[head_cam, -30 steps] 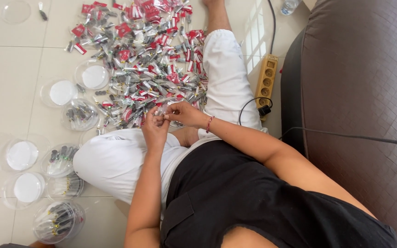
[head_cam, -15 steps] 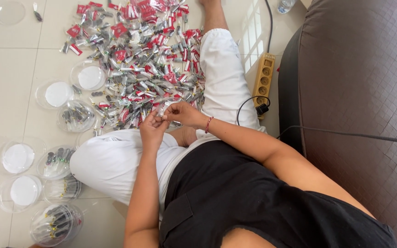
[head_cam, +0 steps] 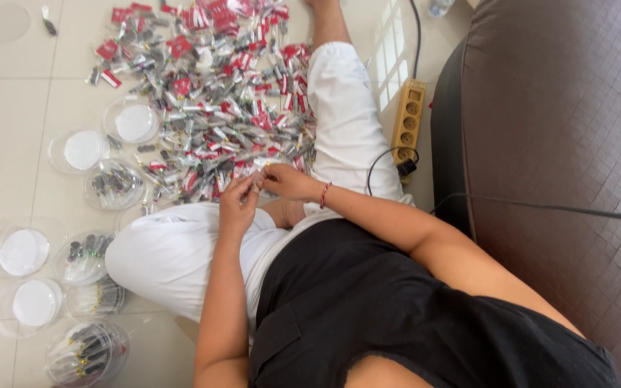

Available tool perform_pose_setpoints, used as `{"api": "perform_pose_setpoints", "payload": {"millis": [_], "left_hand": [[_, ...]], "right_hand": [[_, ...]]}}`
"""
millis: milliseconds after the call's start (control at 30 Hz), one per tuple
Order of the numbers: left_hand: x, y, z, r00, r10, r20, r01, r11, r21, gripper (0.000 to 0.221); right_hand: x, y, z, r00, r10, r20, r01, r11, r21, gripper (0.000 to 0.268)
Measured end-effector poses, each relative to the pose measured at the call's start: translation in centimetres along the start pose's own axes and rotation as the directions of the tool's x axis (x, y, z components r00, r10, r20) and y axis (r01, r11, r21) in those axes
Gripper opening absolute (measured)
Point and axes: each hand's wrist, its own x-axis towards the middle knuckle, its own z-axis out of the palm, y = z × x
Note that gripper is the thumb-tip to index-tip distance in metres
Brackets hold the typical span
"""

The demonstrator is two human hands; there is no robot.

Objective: The person sorts small packaged items by hand from a pile on the floor into several small plastic containers.

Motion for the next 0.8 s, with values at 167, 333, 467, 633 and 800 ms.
{"api": "perform_pose_setpoints", "payload": {"millis": [167, 333, 467, 633, 800], "left_hand": [[-0.1, -0.1, 0.0, 0.995, -0.065, 0.079, 0.078, 0.981, -0.175, 0.047], [-0.3, -1.7, 1.0, 0.965, -0.187, 0.184, 0.246, 0.892, -0.379, 0.045], [0.1, -0.6, 2.2, 0.948, -0.286, 0.141, 0.317, 0.792, -0.522, 0.035], [-0.4, -2.1, 2.6, 0.893, -0.434, 0.123, 0.411, 0.672, -0.616, 0.034], [-0.1, -1.2, 2.2, 0.867, -0.478, 0.141, 0.445, 0.613, -0.653, 0.032]], "right_hand": [[1.2, 1.9, 0.1, 0.999, -0.028, -0.020, 0.029, 0.997, 0.078, 0.012], [0.5, 1.4, 0.1, 0.995, -0.091, -0.031, 0.091, 0.996, 0.000, 0.012], [0.8, 0.7, -0.4, 0.983, -0.183, 0.031, 0.185, 0.979, -0.084, 0.012], [-0.5, -0.6, -0.5, 0.973, -0.214, 0.088, 0.213, 0.977, 0.020, 0.017], [-0.2, 0.3, -0.3, 0.946, -0.296, 0.132, 0.295, 0.955, 0.023, 0.015]]}}
